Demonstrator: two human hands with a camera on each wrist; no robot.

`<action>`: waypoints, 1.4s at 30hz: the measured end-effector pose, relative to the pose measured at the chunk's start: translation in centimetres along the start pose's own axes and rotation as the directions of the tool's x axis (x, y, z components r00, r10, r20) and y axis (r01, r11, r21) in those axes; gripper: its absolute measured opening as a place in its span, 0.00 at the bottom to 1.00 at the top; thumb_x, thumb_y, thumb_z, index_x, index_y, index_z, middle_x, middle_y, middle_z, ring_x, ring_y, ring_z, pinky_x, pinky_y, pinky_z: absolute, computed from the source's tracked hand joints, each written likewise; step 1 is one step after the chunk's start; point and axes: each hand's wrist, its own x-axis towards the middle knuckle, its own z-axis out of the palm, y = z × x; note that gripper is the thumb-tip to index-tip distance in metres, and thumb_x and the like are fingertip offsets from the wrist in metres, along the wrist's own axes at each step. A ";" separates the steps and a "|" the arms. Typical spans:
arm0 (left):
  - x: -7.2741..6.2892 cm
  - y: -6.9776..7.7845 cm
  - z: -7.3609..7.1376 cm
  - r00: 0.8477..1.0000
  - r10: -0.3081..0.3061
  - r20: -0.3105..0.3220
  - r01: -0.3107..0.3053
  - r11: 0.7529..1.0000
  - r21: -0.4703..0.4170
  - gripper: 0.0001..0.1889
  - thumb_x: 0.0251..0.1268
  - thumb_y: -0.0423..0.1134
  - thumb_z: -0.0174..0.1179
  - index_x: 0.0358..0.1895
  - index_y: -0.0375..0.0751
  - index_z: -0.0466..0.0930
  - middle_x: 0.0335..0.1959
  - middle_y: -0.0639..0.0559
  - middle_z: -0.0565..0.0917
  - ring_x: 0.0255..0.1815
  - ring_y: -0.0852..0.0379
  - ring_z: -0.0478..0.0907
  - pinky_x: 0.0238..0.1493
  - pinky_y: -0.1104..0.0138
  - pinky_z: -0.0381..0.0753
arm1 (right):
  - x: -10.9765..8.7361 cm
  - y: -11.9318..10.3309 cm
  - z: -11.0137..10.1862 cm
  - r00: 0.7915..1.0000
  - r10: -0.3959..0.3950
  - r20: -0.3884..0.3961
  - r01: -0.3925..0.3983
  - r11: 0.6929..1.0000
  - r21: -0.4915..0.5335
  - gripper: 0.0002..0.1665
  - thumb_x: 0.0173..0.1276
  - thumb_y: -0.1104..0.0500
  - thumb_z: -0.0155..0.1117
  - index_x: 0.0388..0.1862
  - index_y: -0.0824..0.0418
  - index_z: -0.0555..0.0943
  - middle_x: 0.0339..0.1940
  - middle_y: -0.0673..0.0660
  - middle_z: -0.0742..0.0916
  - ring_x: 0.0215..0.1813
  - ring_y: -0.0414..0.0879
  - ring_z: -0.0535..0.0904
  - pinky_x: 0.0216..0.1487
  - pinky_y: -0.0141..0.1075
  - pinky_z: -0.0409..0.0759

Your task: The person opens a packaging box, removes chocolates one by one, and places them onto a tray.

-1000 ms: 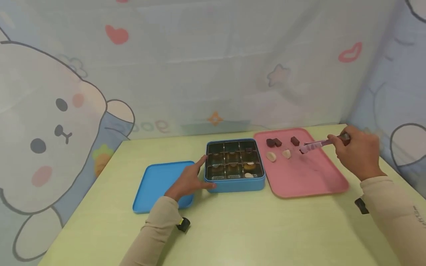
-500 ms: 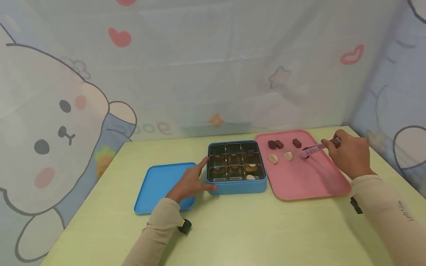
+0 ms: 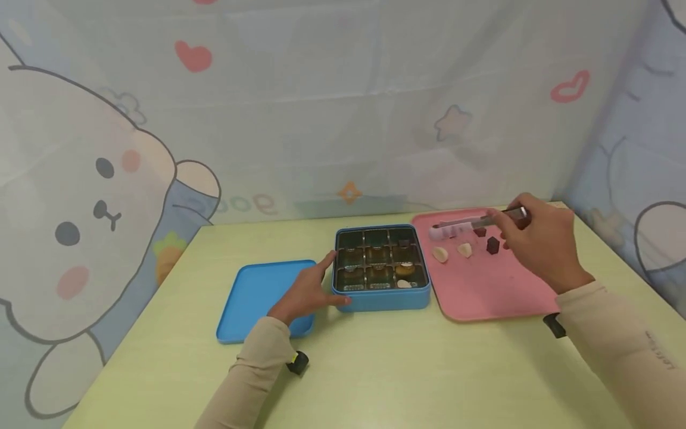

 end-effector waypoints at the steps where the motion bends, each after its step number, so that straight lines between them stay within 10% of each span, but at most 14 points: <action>1: 0.0 0.0 0.0 1.000 -0.003 -0.002 0.003 1.000 -0.001 0.58 0.55 0.49 0.76 0.83 0.49 0.44 0.83 0.47 0.54 0.82 0.41 0.54 0.74 0.44 0.68 | -0.1 -0.7 0.4 0.999 -0.025 0.027 0.025 1.000 0.009 0.08 0.64 0.62 0.72 0.29 0.65 0.82 0.11 0.50 0.84 0.14 0.17 0.71 0.17 0.20 0.67; 19: -0.1 0.2 0.2 0.999 0.005 -0.041 -0.004 0.999 0.033 0.57 0.55 0.47 0.77 0.83 0.46 0.46 0.82 0.45 0.57 0.81 0.39 0.56 0.75 0.44 0.67 | -0.2 -4.4 5.1 0.864 -0.025 0.502 0.073 0.994 -0.076 0.17 0.74 0.53 0.64 0.28 0.61 0.74 0.11 0.48 0.79 0.14 0.36 0.72 0.20 0.30 0.66; 28: 0.0 0.1 0.7 0.998 -0.009 -0.065 0.011 1.000 0.029 0.57 0.53 0.48 0.77 0.82 0.47 0.49 0.80 0.43 0.61 0.79 0.38 0.60 0.74 0.44 0.69 | -1.8 -4.4 6.3 0.935 -0.185 0.303 0.219 0.972 -0.083 0.16 0.64 0.59 0.72 0.22 0.59 0.75 0.11 0.45 0.75 0.15 0.33 0.59 0.32 0.34 0.61; 42: 0.0 0.0 0.8 0.997 -0.042 -0.067 0.041 0.999 -0.007 0.57 0.52 0.48 0.78 0.82 0.48 0.50 0.80 0.40 0.61 0.79 0.37 0.60 0.71 0.43 0.71 | -2.2 -1.7 0.7 0.994 -0.092 0.057 0.094 0.995 -0.024 0.10 0.63 0.64 0.72 0.25 0.58 0.79 0.11 0.49 0.82 0.13 0.20 0.68 0.18 0.24 0.65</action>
